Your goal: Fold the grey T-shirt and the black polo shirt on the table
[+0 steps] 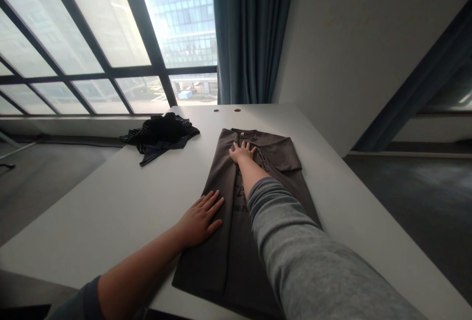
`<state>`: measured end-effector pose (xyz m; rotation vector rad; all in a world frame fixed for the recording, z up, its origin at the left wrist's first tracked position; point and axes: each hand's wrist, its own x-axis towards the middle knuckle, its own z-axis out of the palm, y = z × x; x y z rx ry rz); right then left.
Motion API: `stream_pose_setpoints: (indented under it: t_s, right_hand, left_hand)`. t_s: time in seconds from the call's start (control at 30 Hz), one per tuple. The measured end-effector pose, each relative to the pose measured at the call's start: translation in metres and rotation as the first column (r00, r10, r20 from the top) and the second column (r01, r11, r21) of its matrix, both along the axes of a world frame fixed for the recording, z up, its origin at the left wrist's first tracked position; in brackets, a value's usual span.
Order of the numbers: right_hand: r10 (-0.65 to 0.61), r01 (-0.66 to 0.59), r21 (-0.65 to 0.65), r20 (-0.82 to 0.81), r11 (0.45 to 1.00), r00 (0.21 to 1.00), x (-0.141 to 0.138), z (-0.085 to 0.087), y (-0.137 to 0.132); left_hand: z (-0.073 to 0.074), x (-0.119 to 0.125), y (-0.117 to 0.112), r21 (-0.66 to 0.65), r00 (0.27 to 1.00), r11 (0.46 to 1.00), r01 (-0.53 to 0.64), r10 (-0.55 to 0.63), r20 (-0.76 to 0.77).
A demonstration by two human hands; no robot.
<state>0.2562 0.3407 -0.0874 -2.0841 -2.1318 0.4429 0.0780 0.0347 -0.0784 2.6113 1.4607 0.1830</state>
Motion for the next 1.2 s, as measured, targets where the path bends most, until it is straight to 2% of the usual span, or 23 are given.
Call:
stream_pose_setpoints:
  t_s: [0.17,0.3,0.43,0.53,0.6,0.67,0.77,0.87,0.93,1.0,1.2]
  right_hand:
    - [0.009,-0.01,0.121,0.004,0.993,1.0,0.001,-0.002,-0.011]
    - [0.031,-0.03,0.134,-0.009,0.991,0.999,-0.001,-0.003,-0.035]
    - [0.156,-0.157,0.158,0.017,0.975,0.988,0.008,0.003,-0.068]
    - [0.293,-0.303,0.203,0.08,0.931,0.953,0.038,0.01,-0.098]
    - [0.369,-0.387,0.206,0.12,0.899,0.922,0.071,0.013,-0.123]
    - [0.442,-0.463,0.183,0.144,0.867,0.885,0.112,0.011,-0.153]
    - [0.458,-0.477,0.165,0.144,0.863,0.877,0.173,0.001,-0.204]
    - [0.476,-0.491,0.161,0.121,0.856,0.871,0.214,-0.008,-0.251]
    - [0.479,-0.489,0.173,0.098,0.855,0.872,0.226,-0.009,-0.271]
    - [0.479,-0.485,0.168,0.077,0.858,0.874,0.228,-0.005,-0.28]
    - [0.486,-0.492,0.102,0.077,0.865,0.87,0.222,0.003,-0.277]
  left_hand:
    - [-0.007,-0.005,-0.002,0.07,0.999,0.997,0.032,-0.031,-0.022]
    - [-0.006,-0.008,-0.007,0.066,0.998,0.997,0.04,-0.037,-0.043]
    - [0.003,-0.007,-0.022,0.05,0.998,0.998,0.037,-0.034,-0.057]
    - [0.016,0.001,-0.045,-0.014,0.984,0.985,0.172,-0.173,-0.045]
    - [0.024,0.008,-0.061,-0.073,0.949,0.947,0.313,-0.314,-0.013]
    - [0.03,0.013,-0.074,-0.129,0.913,0.905,0.406,-0.409,0.008]
    - [0.035,0.017,-0.084,-0.181,0.895,0.88,0.439,-0.447,-0.002]
    - [0.034,0.016,-0.086,-0.188,0.893,0.878,0.44,-0.45,-0.013]
    - [0.034,0.015,-0.087,-0.183,0.893,0.88,0.439,-0.45,-0.021]
    - [0.035,0.015,-0.088,-0.177,0.891,0.88,0.441,-0.453,-0.035]
    - [0.038,0.011,-0.1,-0.155,0.874,0.868,0.472,-0.483,-0.043]
